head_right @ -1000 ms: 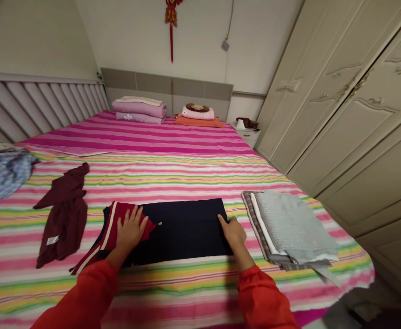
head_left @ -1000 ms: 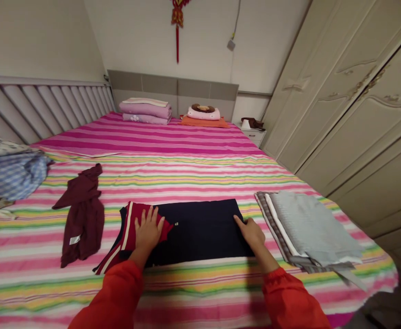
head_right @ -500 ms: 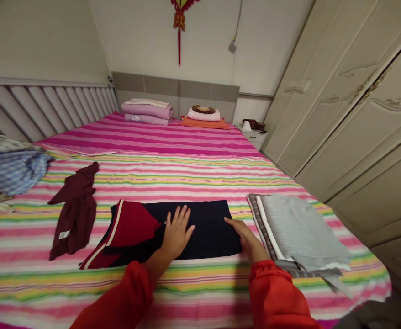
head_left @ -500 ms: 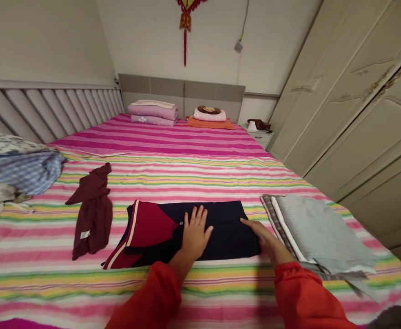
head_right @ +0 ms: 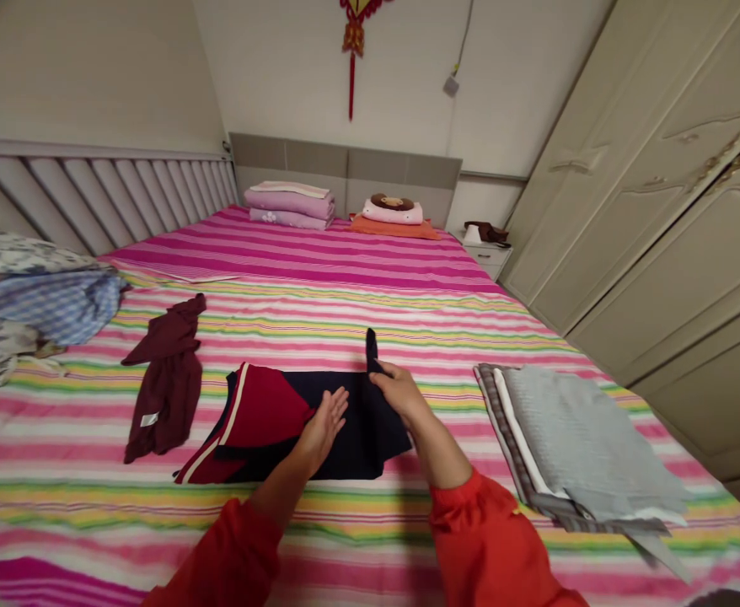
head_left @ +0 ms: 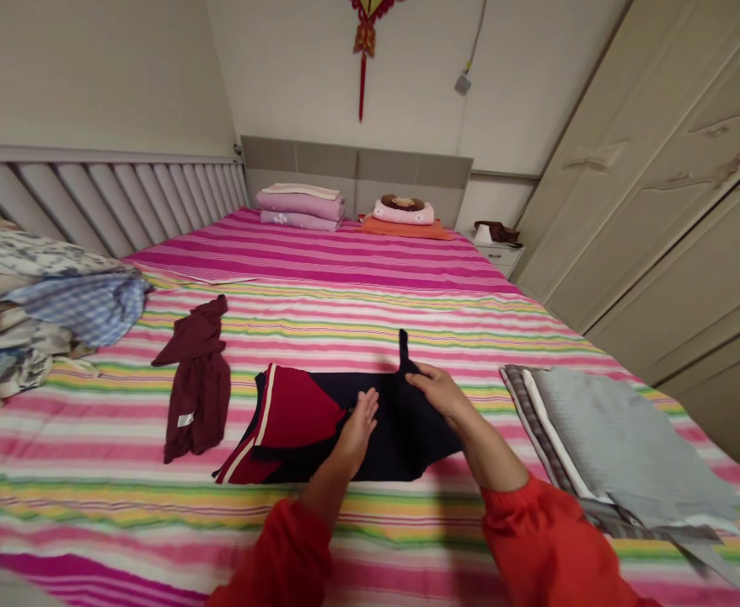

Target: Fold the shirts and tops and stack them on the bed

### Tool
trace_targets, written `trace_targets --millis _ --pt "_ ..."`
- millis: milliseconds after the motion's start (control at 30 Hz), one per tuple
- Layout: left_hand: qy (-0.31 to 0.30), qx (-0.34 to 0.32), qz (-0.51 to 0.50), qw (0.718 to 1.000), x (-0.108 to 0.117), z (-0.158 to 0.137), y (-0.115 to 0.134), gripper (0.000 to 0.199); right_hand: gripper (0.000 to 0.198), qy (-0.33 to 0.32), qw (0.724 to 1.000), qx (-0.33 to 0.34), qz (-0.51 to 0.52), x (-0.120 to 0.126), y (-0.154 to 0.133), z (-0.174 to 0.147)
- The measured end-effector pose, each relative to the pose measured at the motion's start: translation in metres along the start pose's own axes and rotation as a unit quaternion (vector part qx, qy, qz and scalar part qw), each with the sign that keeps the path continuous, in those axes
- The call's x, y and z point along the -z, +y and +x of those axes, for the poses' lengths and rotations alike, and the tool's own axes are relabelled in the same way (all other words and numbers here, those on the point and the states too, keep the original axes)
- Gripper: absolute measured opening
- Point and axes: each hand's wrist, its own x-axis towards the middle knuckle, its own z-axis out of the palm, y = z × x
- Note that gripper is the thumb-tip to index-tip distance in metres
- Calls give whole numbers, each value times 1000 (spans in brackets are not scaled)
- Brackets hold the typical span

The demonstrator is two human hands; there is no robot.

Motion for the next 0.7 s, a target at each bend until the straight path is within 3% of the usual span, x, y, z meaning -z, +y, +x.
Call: trace_targets --millis 67,167,233,333,400,467,567,633,700 --pt "6 38 -111 993 18 -5 7 83 53 -5 999 27 -33 -37 6 -3" --pt "28 101 -225 969 41 -16 13 90 72 -87 992 -1 -87 -81 28 -15" --pt "34 133 -269 953 50 -21 15 90 65 -118 982 25 -142 -94 46 -26" --pt "32 130 -279 951 52 -22 16 76 44 -55 956 173 -230 -88 69 -43" --pt "62 94 -205 972 49 -17 15 62 39 -2 929 257 -266 -74 81 -50" --pt "117 48 -101 987 44 -12 12 52 41 26 906 295 -302 -59 92 -54" --pt "179 14 -10 984 38 -10 6 48 47 34 880 282 -381 -43 109 -53" --pt "208 -3 48 977 36 -14 7 59 49 12 863 256 -435 -39 118 -51" --pt "236 -56 187 952 34 -22 13 68 50 -5 849 243 -469 -39 124 -50"
